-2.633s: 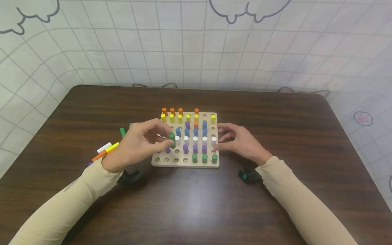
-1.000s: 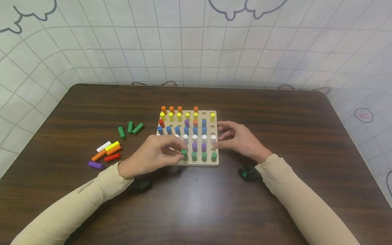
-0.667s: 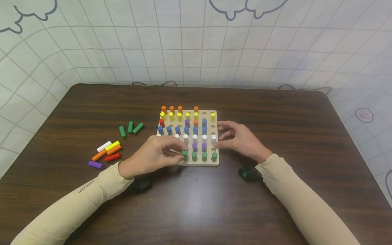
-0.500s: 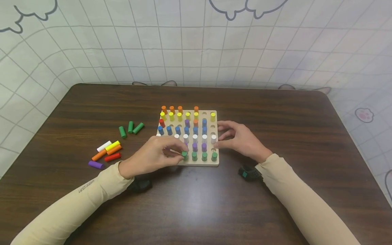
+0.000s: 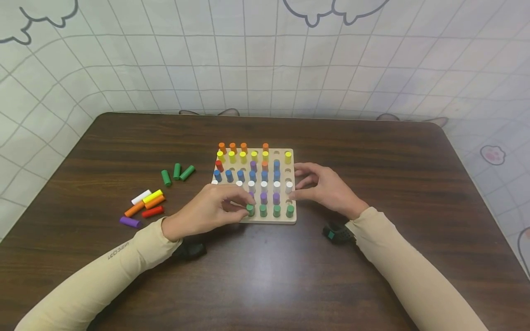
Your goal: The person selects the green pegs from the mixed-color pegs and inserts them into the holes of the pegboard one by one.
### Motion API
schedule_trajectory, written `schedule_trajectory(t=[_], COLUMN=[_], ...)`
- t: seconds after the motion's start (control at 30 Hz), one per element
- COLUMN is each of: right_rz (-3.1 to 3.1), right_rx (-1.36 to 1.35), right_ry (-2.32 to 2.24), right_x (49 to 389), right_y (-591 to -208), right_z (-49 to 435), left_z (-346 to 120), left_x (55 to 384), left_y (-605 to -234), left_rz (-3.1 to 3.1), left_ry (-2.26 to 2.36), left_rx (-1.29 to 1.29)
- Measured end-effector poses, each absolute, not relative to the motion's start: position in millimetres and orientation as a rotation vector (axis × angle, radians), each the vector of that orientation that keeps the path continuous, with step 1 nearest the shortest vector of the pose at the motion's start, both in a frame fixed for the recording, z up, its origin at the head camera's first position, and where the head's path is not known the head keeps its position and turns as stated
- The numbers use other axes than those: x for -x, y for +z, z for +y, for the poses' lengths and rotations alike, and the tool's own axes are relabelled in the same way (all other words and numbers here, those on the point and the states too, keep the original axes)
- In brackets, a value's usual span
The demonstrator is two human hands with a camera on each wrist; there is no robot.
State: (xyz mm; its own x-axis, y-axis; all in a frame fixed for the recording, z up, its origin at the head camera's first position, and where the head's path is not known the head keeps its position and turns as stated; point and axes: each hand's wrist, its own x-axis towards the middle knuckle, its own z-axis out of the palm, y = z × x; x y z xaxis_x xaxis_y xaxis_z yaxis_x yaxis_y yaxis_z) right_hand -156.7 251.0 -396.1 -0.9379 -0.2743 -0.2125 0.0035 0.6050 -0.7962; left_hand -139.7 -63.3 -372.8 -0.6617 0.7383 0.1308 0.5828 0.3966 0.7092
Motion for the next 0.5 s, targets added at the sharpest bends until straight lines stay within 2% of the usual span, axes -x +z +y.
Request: schedule_trajectory(t=[0.5], right_rz=[2.528], right_rx=[0.220], right_ry=[-1.251], right_x=[156.2], right_y=[-395.6], right_z=[251.2], left_z=[-63.3], left_x=[139.6], left_y=[-372.0], left_rz=[2.444], left_ry=[1.109], left_rx=[-1.173])
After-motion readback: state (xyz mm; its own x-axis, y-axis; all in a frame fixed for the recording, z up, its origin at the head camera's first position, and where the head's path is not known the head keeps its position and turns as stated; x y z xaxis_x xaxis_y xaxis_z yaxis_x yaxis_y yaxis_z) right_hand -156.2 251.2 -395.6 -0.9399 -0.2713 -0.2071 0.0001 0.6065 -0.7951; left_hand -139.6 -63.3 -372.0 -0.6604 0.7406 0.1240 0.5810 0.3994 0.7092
